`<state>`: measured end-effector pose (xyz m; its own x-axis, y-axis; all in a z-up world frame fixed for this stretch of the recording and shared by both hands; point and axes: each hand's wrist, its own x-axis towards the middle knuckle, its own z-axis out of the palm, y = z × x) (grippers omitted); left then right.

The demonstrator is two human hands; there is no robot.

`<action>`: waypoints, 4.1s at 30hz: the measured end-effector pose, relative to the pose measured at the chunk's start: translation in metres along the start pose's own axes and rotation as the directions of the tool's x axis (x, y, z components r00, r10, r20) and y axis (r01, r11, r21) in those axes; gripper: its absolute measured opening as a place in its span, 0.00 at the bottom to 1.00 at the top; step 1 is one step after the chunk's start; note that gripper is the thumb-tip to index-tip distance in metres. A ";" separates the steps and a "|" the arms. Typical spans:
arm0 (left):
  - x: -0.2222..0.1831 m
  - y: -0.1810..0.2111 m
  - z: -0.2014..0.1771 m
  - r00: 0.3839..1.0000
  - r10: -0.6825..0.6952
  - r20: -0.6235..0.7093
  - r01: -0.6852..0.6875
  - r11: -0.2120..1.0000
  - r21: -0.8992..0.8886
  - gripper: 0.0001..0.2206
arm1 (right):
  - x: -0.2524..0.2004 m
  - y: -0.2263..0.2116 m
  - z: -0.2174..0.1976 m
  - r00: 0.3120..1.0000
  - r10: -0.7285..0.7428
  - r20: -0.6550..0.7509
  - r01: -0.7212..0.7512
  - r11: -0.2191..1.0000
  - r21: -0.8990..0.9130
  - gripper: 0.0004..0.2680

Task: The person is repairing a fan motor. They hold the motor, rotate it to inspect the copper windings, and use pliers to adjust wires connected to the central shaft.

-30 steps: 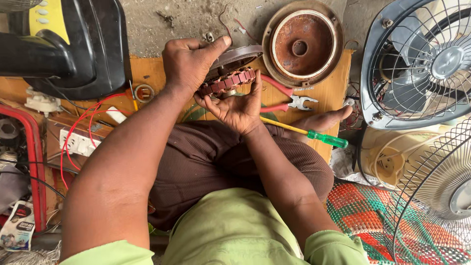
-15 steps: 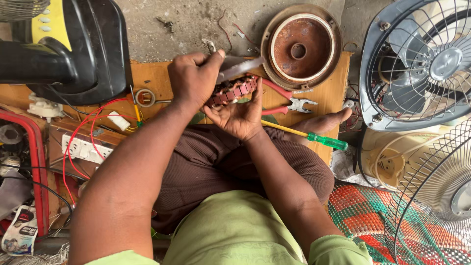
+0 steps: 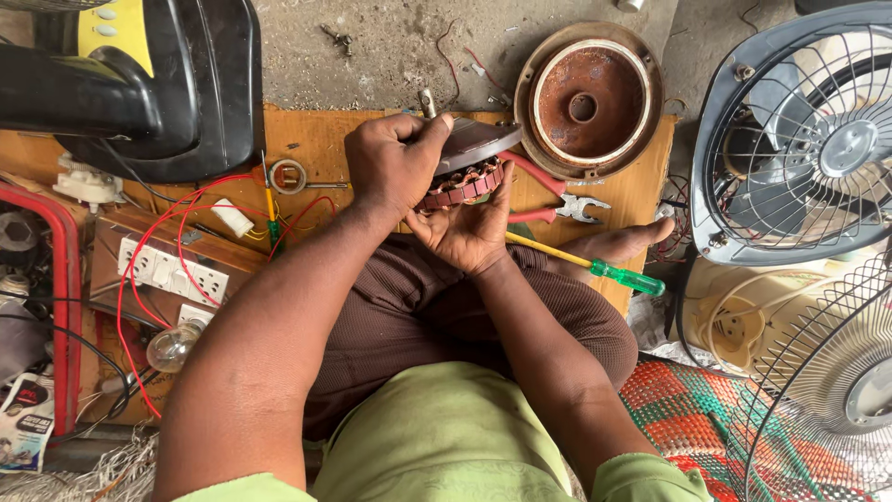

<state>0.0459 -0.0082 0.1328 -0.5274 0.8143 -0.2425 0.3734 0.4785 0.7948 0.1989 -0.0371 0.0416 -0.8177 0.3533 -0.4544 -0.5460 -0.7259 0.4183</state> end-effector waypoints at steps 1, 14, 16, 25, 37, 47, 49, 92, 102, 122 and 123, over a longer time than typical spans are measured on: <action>-0.001 0.000 0.001 1.000 -0.005 0.000 0.005 1.000 0.004 0.14 | 0.000 0.000 0.001 1.000 0.006 0.009 -0.006 1.000 -0.010 0.44; 0.009 0.001 0.003 1.000 0.020 -0.022 -0.020 1.000 0.004 0.15 | -0.017 -0.007 -0.032 0.920 -0.113 -0.376 0.074 0.990 -0.117 0.18; 0.010 0.002 0.003 1.000 -0.001 0.008 0.001 1.000 -0.006 0.15 | -0.017 -0.008 -0.033 0.894 -0.182 -0.410 0.144 0.982 -0.123 0.12; 0.013 -0.003 0.003 1.000 0.026 -0.017 -0.025 1.000 0.007 0.14 | -0.040 -0.018 -0.022 0.782 -0.510 -0.357 0.492 0.858 -0.148 0.12; 0.011 -0.001 0.003 0.998 0.053 -0.046 -0.052 0.999 0.009 0.14 | -0.040 -0.011 -0.011 0.834 -0.404 -0.377 0.303 0.905 -0.298 0.16; 0.011 0.002 0.002 0.998 -0.060 0.011 0.060 0.998 0.023 0.14 | -0.034 -0.013 -0.019 0.734 -0.428 -0.527 0.333 0.903 -0.270 0.17; 0.011 0.002 0.002 0.999 -0.032 0.006 0.032 0.999 0.008 0.14 | -0.032 -0.010 -0.008 0.741 -0.419 -0.525 0.313 0.907 -0.283 0.17; 0.023 0.004 -0.004 0.998 -0.056 0.013 0.056 0.998 -0.037 0.13 | -0.005 0.015 0.039 0.960 -0.254 -0.119 0.222 0.947 -0.231 0.50; 0.019 0.007 -0.003 0.999 -0.047 0.015 0.047 0.999 -0.006 0.14 | 0.006 0.008 0.027 0.912 -0.294 -0.286 0.249 0.951 -0.183 0.48; 0.112 0.014 -0.029 0.971 -0.225 0.074 0.230 0.814 -0.533 0.16 | -0.021 -0.013 0.003 0.960 -0.253 -0.118 0.196 0.912 -0.361 0.40; 0.128 0.017 -0.028 0.953 -0.285 0.100 0.290 0.771 -0.567 0.17 | -0.024 -0.015 0.003 0.971 -0.233 -0.056 0.204 0.926 -0.317 0.39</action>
<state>-0.0363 0.0948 0.1306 -0.5332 0.6728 -0.5129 -0.2976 0.4184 0.8581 0.2263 -0.0329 0.0490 -0.6562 0.4793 -0.5828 -0.6153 -0.7870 0.0456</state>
